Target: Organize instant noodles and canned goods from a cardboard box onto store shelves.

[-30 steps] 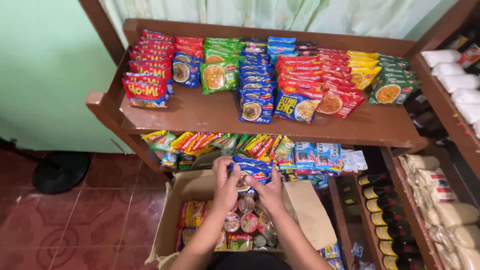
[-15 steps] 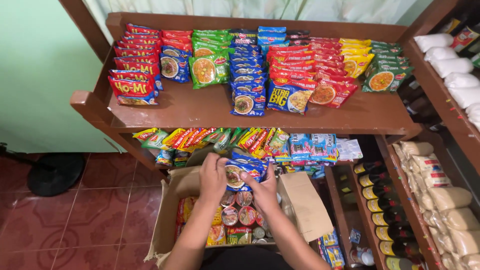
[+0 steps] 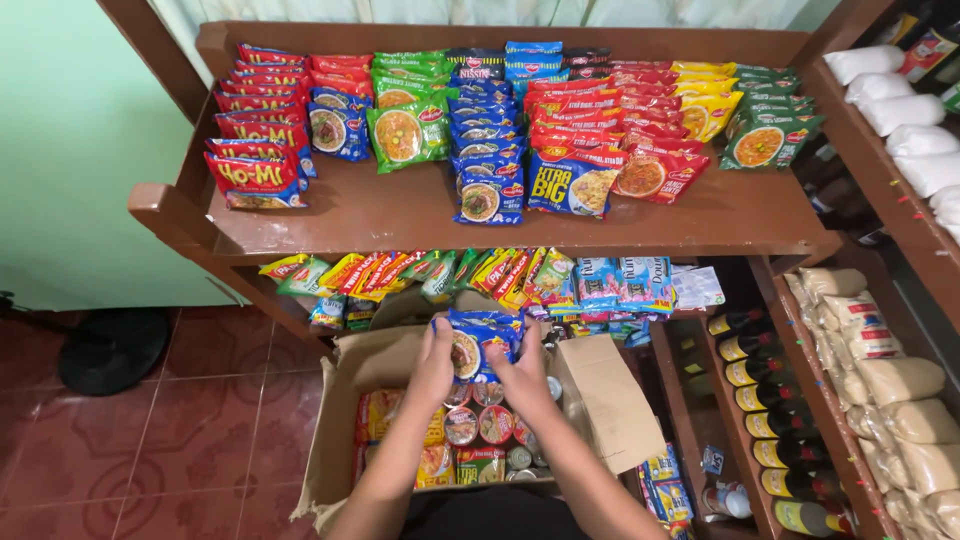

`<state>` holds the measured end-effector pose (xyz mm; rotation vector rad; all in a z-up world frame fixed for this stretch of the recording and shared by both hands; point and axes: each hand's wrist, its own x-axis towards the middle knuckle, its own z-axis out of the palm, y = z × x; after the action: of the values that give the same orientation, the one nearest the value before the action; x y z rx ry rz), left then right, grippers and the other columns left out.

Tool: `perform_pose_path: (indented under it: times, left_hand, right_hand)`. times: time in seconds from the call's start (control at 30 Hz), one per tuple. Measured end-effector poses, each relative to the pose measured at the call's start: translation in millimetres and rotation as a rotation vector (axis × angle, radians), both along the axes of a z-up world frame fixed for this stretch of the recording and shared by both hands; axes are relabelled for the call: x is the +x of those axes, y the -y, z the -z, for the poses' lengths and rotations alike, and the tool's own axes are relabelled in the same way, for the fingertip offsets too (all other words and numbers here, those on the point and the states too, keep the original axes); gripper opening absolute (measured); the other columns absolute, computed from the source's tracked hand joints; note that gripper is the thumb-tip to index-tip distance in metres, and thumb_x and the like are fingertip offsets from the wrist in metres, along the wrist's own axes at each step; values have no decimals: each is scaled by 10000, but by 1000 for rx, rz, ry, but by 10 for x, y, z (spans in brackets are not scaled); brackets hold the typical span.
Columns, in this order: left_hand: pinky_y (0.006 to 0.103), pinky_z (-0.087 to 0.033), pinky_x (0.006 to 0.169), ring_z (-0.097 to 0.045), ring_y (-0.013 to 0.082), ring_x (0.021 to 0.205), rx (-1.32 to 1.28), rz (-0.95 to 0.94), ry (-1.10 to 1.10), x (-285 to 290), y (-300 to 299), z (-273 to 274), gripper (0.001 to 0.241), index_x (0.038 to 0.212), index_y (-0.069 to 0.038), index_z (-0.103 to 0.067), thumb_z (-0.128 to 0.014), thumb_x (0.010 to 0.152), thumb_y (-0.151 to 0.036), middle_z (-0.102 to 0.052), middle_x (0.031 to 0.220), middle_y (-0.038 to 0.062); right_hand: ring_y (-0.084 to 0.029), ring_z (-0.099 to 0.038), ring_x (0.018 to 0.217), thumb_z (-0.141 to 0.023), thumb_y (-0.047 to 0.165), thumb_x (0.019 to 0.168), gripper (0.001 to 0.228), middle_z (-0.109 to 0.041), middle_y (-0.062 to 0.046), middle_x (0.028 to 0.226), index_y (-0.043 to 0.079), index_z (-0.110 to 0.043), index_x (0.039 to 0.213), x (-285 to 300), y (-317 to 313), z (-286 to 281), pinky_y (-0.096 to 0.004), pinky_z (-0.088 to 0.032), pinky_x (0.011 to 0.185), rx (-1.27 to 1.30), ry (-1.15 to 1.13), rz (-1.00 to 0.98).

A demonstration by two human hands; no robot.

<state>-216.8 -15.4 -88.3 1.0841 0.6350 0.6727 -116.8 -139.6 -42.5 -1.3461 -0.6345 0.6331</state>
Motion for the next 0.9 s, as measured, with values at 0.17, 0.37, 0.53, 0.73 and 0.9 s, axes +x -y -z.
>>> perform_pose_path:
  times: [0.17, 0.37, 0.53, 0.73, 0.9]
  left_hand:
    - [316, -512, 973, -635, 153, 1076, 63, -118, -14, 60, 97, -4, 603, 1316, -34, -569, -299, 1088, -522, -662, 1203, 98]
    - [363, -575, 935, -680, 203, 1058, -128, -131, 197, 56, 267, -478, 583, 1383, -102, -496, -260, 1058, -525, -651, 1211, 135]
    - [352, -572, 960, -677, 191, 1083, -49, -120, 233, 35, 251, -527, 630, 1472, -135, -456, -237, 1043, -541, -625, 1278, 136]
    - [321, -573, 915, -694, 167, 1005, 144, -162, 76, 7, 254, -551, 629, 1388, -83, -591, -251, 1090, -520, -701, 1165, 143]
    - [295, -552, 875, -680, 137, 948, 266, -249, -128, 5, 260, -599, 624, 1347, -88, -634, -252, 1084, -506, -717, 1113, 100]
  right_hand:
    - [-245, -451, 1294, -608, 365, 1036, 687, -426, -165, 1406, 11, -255, 1507, 8, 34, 118, -397, -357, 1108, -72, 341, 115]
    - [-250, -552, 1010, -625, 358, 1026, 399, -528, -137, 1077, 1, -486, 1138, 50, 87, 7, -385, -458, 945, -81, 527, 218]
    - [-263, -581, 944, -540, 295, 1059, 326, -560, -131, 997, -19, -609, 1002, 113, 102, -286, -371, -465, 879, -120, 495, 97]
    - [-253, -614, 893, -466, 251, 1092, 346, -612, -123, 976, -35, -642, 1006, 111, 144, -413, -346, -486, 824, -100, 580, 88]
    - [-232, -611, 943, -490, 214, 1079, 335, -619, -114, 1028, -52, -668, 983, 281, 86, 69, -329, -479, 880, -101, 499, 145]
